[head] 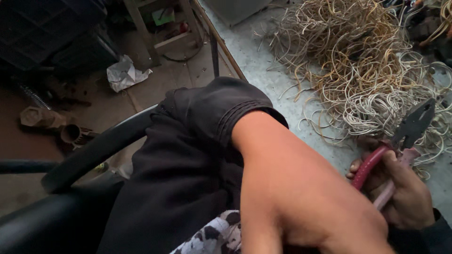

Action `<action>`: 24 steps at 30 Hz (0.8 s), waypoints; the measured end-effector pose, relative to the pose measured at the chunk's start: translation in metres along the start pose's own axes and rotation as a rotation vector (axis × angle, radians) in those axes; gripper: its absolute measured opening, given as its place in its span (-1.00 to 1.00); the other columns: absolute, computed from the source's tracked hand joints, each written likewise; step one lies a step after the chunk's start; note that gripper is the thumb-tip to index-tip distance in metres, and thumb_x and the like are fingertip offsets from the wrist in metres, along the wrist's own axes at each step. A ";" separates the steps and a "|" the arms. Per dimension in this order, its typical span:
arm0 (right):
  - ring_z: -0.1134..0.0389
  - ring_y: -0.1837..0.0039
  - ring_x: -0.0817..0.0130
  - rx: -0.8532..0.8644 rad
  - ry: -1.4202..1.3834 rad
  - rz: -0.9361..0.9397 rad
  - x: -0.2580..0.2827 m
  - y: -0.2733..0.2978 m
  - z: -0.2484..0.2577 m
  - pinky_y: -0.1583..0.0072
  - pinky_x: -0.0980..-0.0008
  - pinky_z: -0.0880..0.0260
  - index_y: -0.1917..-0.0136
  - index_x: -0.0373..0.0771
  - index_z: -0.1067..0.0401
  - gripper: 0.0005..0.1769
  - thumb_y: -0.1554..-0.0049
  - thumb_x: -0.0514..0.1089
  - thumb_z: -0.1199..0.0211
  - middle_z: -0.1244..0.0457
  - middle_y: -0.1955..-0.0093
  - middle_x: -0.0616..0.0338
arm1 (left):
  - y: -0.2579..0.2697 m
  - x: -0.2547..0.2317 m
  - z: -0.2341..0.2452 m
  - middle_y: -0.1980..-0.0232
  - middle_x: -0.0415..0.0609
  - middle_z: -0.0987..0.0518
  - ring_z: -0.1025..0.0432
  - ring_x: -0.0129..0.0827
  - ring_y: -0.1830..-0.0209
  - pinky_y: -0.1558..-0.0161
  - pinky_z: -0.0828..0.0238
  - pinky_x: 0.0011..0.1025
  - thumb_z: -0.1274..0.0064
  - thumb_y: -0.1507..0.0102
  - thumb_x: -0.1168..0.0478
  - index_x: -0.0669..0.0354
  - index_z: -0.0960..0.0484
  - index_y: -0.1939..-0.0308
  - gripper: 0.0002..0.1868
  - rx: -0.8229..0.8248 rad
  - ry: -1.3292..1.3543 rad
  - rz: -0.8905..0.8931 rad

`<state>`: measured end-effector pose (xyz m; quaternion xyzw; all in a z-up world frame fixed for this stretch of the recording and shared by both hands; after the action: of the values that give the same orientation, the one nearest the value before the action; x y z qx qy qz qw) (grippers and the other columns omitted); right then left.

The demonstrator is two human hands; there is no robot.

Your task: The person uses pliers to cut individual strands from a tangled pile of thin wires on a cluttered workbench. The person repeatedly picks up wire strands, cuts them with the pliers, and drops the cut pieces back onto the pile.

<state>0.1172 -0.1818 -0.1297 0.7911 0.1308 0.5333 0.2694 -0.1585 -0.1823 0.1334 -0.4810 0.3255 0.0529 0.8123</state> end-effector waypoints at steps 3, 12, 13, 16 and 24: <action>-0.34 -0.15 0.04 0.038 0.012 0.059 0.011 0.003 -0.014 -0.25 -0.05 -0.32 -0.41 -0.26 -0.29 -0.54 -0.50 0.11 0.11 -0.29 -0.07 -0.12 | -0.005 -0.004 -0.004 0.06 0.05 -0.51 -0.50 -0.11 0.02 0.05 -0.37 -0.26 0.11 -0.45 -0.19 0.28 -0.38 0.00 -0.48 0.078 -0.099 -0.079; -0.31 -0.24 -0.04 -0.191 0.147 -0.115 0.014 0.014 -0.027 -0.28 -0.08 -0.29 -0.41 -0.20 -0.24 -0.44 -0.38 0.20 0.20 -0.28 -0.15 -0.18 | 0.013 0.051 0.077 0.22 -0.08 -0.60 -0.55 -0.36 0.30 0.27 -0.47 -0.38 -0.02 -0.43 -0.10 0.28 -0.42 -0.05 -0.54 -0.128 -0.082 0.152; -0.30 -0.24 -0.04 -0.200 0.174 -0.048 0.020 0.013 -0.029 -0.28 -0.08 -0.31 -0.43 -0.20 -0.24 -0.46 -0.39 0.17 0.18 -0.27 -0.13 -0.20 | 0.016 0.063 0.093 0.22 -0.08 -0.61 -0.55 -0.35 0.30 0.27 -0.47 -0.38 -0.02 -0.43 -0.09 0.27 -0.43 -0.04 -0.56 -0.168 -0.208 0.186; -0.29 -0.23 -0.08 -0.215 0.184 -0.039 0.020 0.010 -0.028 -0.23 -0.12 -0.32 -0.40 -0.25 -0.15 -0.49 -0.40 0.14 0.17 -0.26 -0.15 -0.19 | 0.028 0.097 0.143 0.22 -0.08 -0.61 -0.55 -0.34 0.30 0.27 -0.47 -0.36 -0.02 -0.41 -0.05 0.23 -0.47 -0.02 -0.61 -0.284 -0.652 0.340; -0.39 0.06 -0.06 -0.017 0.186 -0.012 0.008 -0.005 -0.014 0.07 -0.04 -0.40 -0.30 -0.39 -0.37 -0.31 -0.39 0.30 0.10 -0.35 0.01 -0.20 | 0.087 0.202 0.230 0.23 -0.09 -0.63 -0.55 -0.31 0.30 0.26 -0.49 -0.32 -0.03 -0.35 0.05 0.13 -0.56 0.05 -0.75 -0.316 -1.195 0.658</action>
<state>0.1082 -0.1698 -0.1219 0.7349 0.1554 0.6042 0.2659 0.0748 0.0053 0.0259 -0.3583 -0.0600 0.5983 0.7142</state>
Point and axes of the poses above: each hand's wrist, its own y-axis away from the middle knuckle, its own z-axis out of the back of the hand, x = y × z, the point moved 9 cm from there along -y, towards the middle knuckle
